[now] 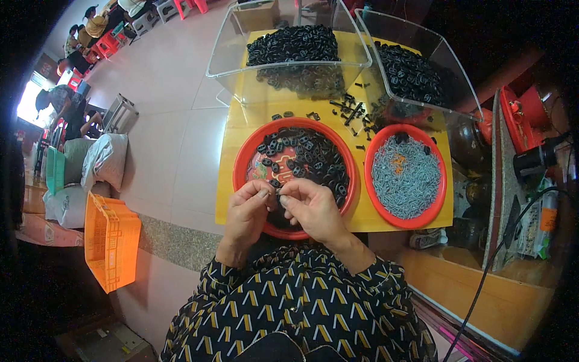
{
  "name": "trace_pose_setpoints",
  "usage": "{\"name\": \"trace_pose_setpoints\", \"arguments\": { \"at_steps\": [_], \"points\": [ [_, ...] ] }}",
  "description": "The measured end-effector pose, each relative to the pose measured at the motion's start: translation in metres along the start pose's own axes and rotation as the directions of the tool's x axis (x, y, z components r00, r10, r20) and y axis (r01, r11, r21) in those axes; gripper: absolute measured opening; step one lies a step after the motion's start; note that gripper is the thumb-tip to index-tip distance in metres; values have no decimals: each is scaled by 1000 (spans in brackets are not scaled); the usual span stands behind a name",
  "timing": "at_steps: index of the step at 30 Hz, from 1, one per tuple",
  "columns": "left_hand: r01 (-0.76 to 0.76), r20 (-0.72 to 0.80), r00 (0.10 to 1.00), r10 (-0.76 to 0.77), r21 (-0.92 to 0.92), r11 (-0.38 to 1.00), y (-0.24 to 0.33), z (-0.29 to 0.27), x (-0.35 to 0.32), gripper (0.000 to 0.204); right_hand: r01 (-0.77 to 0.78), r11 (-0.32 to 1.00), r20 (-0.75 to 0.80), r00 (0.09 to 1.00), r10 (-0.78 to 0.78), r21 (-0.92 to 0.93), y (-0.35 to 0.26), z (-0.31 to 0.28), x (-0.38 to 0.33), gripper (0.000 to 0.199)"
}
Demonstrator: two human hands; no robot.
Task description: The person sits at a table and repeatedly picks up small black plastic parts and metal screws from a red tray. They insert the screws into the plastic parts by hand and place the assembled units into a clear plastic bin. The process is repetitive and involves handling small components one at a time.
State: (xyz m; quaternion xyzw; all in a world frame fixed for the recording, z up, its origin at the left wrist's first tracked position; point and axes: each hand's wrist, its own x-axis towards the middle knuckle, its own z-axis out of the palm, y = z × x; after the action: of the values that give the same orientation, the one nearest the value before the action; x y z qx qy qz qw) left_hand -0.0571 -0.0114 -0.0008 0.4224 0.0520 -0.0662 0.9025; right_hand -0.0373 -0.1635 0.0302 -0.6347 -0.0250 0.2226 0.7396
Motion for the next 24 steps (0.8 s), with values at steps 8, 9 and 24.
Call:
{"name": "trace_pose_setpoints", "arguments": {
  "at_steps": [8, 9, 24],
  "points": [
    [-17, 34, 999, 15, 51, 999, -2, 8, -6, 9, 62, 998, -29, 998, -62, -9, -9, 6, -10, 13],
    [-19, 32, 999, 17, 66, 998, -3, 9, -7, 9, 56, 998, -26, 998, -56, -8, -8, 5, -10, 13],
    [-32, 22, 999, 28, 189, 981, -2, 14, -13, 9, 74, 993, -55, 995, -79, -95, -5, 6, -10, 10]
  ]
}}
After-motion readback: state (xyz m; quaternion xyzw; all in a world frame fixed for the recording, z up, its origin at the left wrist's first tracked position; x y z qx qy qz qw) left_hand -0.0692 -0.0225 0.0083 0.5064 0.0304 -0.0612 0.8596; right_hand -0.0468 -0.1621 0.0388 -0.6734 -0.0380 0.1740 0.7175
